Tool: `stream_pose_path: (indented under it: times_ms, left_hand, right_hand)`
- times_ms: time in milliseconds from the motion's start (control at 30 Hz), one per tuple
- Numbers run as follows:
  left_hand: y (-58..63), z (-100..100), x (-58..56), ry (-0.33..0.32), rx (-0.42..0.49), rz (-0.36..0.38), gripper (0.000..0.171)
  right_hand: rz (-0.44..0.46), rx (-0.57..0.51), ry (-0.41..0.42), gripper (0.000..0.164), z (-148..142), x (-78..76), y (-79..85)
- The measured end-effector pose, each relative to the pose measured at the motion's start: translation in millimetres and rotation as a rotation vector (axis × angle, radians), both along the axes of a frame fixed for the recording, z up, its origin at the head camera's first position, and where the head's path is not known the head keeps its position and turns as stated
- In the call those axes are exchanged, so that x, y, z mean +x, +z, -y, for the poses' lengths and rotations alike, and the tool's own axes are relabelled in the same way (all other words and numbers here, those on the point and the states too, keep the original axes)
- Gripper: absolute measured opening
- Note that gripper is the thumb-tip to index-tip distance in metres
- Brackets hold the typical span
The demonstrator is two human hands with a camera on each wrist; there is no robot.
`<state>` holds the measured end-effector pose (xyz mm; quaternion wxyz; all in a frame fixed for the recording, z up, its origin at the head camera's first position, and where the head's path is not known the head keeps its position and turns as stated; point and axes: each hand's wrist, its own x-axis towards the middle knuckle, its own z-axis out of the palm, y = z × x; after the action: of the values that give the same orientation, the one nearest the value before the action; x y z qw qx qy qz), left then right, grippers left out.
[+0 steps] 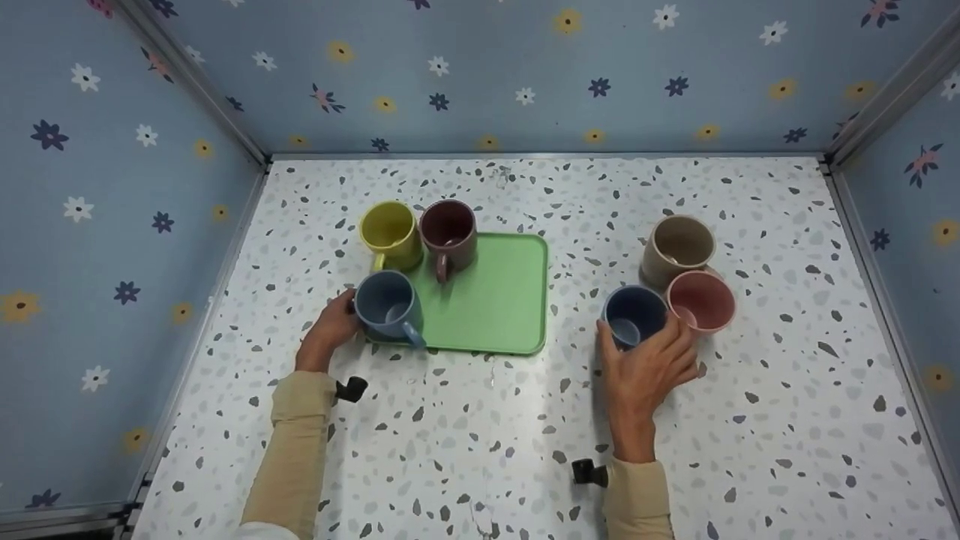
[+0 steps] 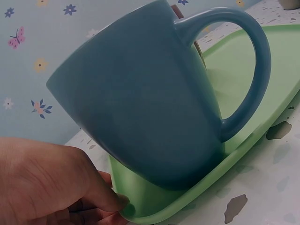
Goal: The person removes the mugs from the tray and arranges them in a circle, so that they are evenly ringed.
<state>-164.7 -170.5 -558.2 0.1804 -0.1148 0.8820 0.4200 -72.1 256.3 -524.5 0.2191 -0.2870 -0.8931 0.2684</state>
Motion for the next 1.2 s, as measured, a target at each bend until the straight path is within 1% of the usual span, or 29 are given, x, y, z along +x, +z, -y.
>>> stream_pose_path:
  times_ms: [133, 267, 400, 500, 633, 733, 833, 933, 1033, 1067, 1200]
  left_hand:
    - [0.6, 0, -0.7, -0.001, 0.010, 0.008, 0.039]
    - [1.7, 0, -1.6, -0.007, 0.001, 0.033, 0.039]
    - [2.3, 0, -2.2, -0.008, -0.011, 0.055, 0.038]
    - [2.3, 0, -2.5, -0.012, -0.023, 0.061, 0.037]
    - [2.5, -2, -2.4, -0.014, -0.039, 0.059, 0.034]
    - [2.4, -3, -2.0, -0.018, -0.047, 0.045, 0.034]
    - [1.7, -3, -2.1, -0.028, -0.060, 0.023, 0.034]
    - [0.8, -3, -2.5, -0.039, -0.074, 0.003, 0.035]
    - [0.8, -3, -2.6, -0.043, -0.078, -0.011, 0.034]
    - [0.8, -3, -2.6, -0.044, -0.078, -0.013, 0.033]
    - [2.0, -3, -1.8, -0.064, -0.103, -0.066, 0.030]
  right_hand:
    - [-0.023, 0.029, 0.004, 0.095, 0, 0.2, -2.8]
    - [-0.020, 0.043, 0.021, 0.096, 0, 1.0, -2.6]
    - [-0.003, 0.025, 0.040, 0.098, 0, 2.4, 1.9]
    - [-0.007, 0.013, 0.046, 0.096, -1, 2.6, 6.9]
    - [-0.043, 0.021, 0.053, 0.089, -1, 0.5, 13.5]
    - [-0.085, 0.030, 0.078, 0.084, 1, -2.2, 17.2]
    - [-0.140, 0.033, 0.130, 0.080, 6, -5.6, 19.9]
    - [-0.194, 0.020, 0.199, 0.077, 12, -9.3, 22.3]
    - [-0.225, 0.006, 0.267, 0.074, 19, -13.8, 24.9]
    - [-0.238, -0.009, 0.293, 0.073, 21, -15.4, 25.7]
    - [-0.306, -0.060, 0.424, 0.068, 32, -21.5, 28.2]
